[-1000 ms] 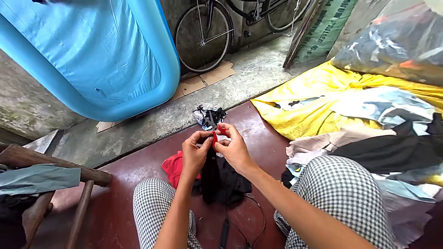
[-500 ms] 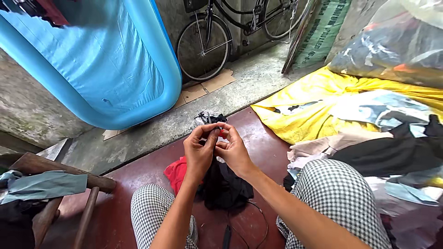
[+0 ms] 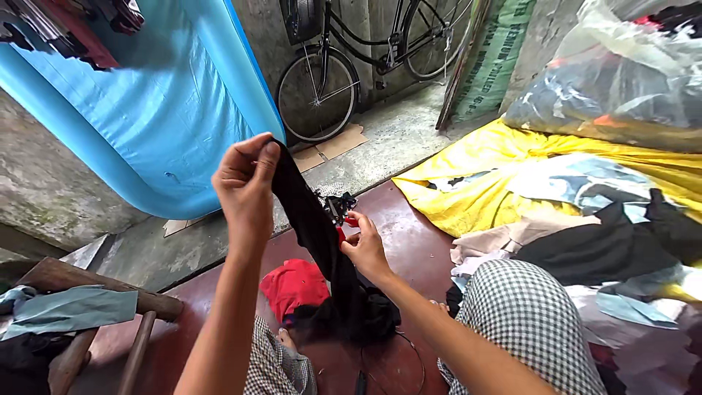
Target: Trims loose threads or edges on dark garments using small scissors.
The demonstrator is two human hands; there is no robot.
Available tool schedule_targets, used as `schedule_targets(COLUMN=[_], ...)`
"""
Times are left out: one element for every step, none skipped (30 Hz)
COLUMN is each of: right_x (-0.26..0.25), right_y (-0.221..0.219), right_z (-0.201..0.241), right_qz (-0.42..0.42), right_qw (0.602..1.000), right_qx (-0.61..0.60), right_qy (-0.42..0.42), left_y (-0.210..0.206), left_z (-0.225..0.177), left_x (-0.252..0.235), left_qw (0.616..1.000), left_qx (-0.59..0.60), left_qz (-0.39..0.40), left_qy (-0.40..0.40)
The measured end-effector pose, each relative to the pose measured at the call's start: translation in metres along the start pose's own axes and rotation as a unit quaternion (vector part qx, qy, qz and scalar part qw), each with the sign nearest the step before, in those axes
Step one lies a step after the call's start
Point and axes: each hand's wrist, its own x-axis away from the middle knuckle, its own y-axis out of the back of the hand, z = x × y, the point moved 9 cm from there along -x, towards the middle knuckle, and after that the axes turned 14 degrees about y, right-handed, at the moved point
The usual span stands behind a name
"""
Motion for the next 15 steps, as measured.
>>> schedule_targets(right_x=[0.002,0.005,0.010,0.016,0.024,0.033,0.043,0.051,0.057,0.061,0.064,0.065,0.066,0.067,0.069], right_y=[-0.005,-0.010,-0.017,-0.025,-0.031,-0.037,-0.041,-0.043,-0.043,-0.042,-0.041,-0.040,-0.039,-0.039,-0.039], right_z=[-0.008,-0.017,-0.027,-0.035,-0.043,-0.050,-0.056,-0.060,-0.061,-0.060,-0.059,-0.058,-0.057,-0.056,-0.055], right_qz=[0.009,0.020,0.032,0.044,0.049,0.043,0.031,0.013,-0.005,-0.021,-0.030,-0.035,-0.037,-0.035,-0.030], right_qw=[1.000,1.000,0.999,0.999,0.999,0.998,0.996,0.994,0.992,0.991,0.989,0.987,0.983,0.977,0.970], right_qx=[0.007,0.013,0.015,0.009,-0.007,-0.030,-0.055,-0.072,-0.079,-0.082,-0.086,-0.095,-0.111,-0.132,-0.156], right_qy=[-0.001,-0.001,-0.002,-0.009,-0.021,-0.040,-0.064,-0.085,-0.099,-0.108,-0.115,-0.126,-0.141,-0.162,-0.181], left_y=[0.007,0.015,0.022,0.029,0.036,0.043,0.050,0.057,0.065,0.073,0.080,0.087,0.093,0.097,0.101], left_z=[-0.008,-0.017,-0.026,-0.034,-0.042,-0.048,-0.053,-0.056,-0.059,-0.062,-0.065,-0.068,-0.072,-0.075,-0.078], left_x=[-0.007,-0.014,-0.021,-0.028,-0.035,-0.042,-0.049,-0.056,-0.063,-0.069,-0.075,-0.080,-0.085,-0.088,-0.091], left_qw=[1.000,1.000,0.999,0.999,0.998,0.997,0.997,0.996,0.995,0.994,0.992,0.991,0.990,0.989,0.988], left_qx=[0.005,0.005,0.003,-0.006,-0.016,-0.024,-0.034,-0.045,-0.056,-0.066,-0.077,-0.087,-0.094,-0.100,-0.104], left_qz=[-0.014,-0.027,-0.039,-0.047,-0.054,-0.062,-0.069,-0.076,-0.082,-0.088,-0.094,-0.099,-0.104,-0.108,-0.111], left_qy=[0.000,-0.003,-0.012,-0.021,-0.027,-0.028,-0.025,-0.020,-0.017,-0.016,-0.017,-0.019,-0.023,-0.028,-0.031])
